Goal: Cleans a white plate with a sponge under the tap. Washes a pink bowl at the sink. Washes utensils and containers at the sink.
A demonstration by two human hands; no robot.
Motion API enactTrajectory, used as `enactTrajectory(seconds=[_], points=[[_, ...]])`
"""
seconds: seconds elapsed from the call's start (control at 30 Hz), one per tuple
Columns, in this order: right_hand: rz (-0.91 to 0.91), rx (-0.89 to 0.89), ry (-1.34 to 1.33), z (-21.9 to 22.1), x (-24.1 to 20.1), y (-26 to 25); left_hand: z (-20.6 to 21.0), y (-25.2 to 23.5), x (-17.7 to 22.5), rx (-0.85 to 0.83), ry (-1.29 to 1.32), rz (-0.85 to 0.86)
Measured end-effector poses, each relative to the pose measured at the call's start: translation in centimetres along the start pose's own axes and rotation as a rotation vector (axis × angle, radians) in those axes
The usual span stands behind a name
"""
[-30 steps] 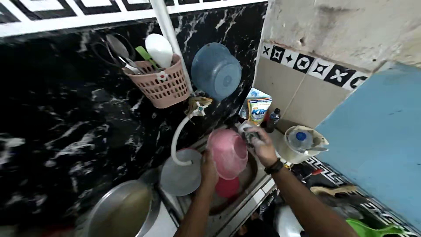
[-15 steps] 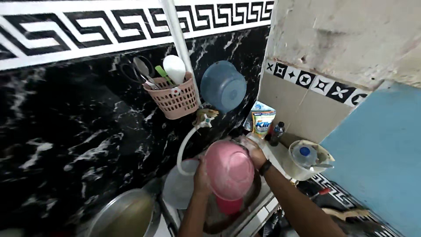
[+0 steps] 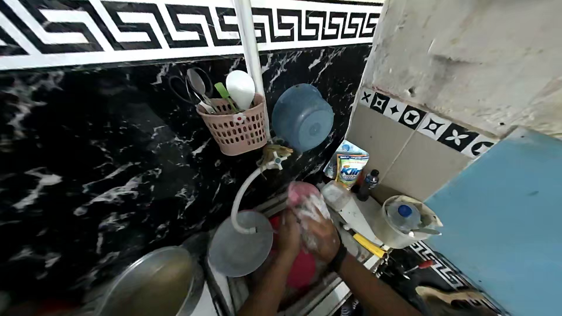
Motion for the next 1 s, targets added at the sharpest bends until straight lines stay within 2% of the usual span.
enactTrajectory(seconds=[0.1,0.17,0.23,0.3,0.33,0.4,0.43,0.5,0.57,0.6,0.63,0.67,0.73,0.8,0.87,0.93,1.0], points=[[0.14,-0.314,-0.071,-2.6,0.6,-5.8,-1.3,0.6,0.0,-0.219,-0.14,0.096],[0.328,-0.401,-0.235,-3.3,2.3,-8.4,-2.5,0.9,0.4,-0.276,-0.153,0.133],[0.519,-0.388,-0.451,-3.2,5.2,-8.6,-3.3,1.2,1.2,-0.222,-0.048,0.062],[0.675,-0.344,-0.563,-3.0,7.5,-6.3,-4.0,0.9,1.1,-0.113,0.197,-0.024],[0.771,-0.283,-0.544,-3.0,7.5,-4.5,-4.2,0.5,1.1,-0.071,0.339,-0.038],[0.957,-0.048,-0.433,-2.5,5.5,-1.0,-4.2,-0.4,0.9,-0.038,0.592,-0.057],[0.95,0.084,-0.402,-2.1,4.3,0.2,-4.0,-0.8,0.7,-0.008,0.678,-0.076],[0.817,0.272,-0.488,-0.8,2.1,2.2,-3.5,-1.1,-0.3,0.086,0.735,-0.124],[0.613,0.302,-0.42,0.6,0.1,3.7,-2.5,-0.9,-0.7,0.214,0.61,-0.142],[0.501,0.289,-0.342,1.1,-0.7,4.0,-2.0,-0.4,-0.4,0.262,0.463,-0.126],[0.39,0.256,-0.26,1.1,-1.3,3.9,-1.4,0.4,0.2,0.245,0.282,-0.078],[0.288,0.21,-0.202,0.9,-1.7,3.2,-1.1,1.3,0.8,0.157,0.1,-0.007],[0.126,0.121,-0.167,-0.4,-2.2,0.5,-1.4,2.9,1.4,-0.102,-0.168,0.146],[0.163,-0.103,-0.16,-2.6,-1.8,-3.1,-2.2,3.3,1.8,-0.281,-0.287,0.214],[0.301,-0.282,-0.236,-4.0,0.2,-6.2,-3.1,3.3,2.4,-0.332,-0.321,0.227],[0.496,-0.333,-0.422,-4.2,3.3,-7.1,-4.2,3.2,2.9,-0.244,-0.234,0.117],[0.723,-0.268,-0.558,-3.9,5.8,-5.4,-5.0,2.3,2.7,-0.079,-0.104,0.03]])
Point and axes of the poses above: each hand's wrist, its own y-axis away from the middle knuckle, its own z-axis out of the palm, x = y × z, the point moved 2 cm from there along -y, towards the middle knuckle, and after that the axes turned 9 degrees about y, right-handed, at the moved point
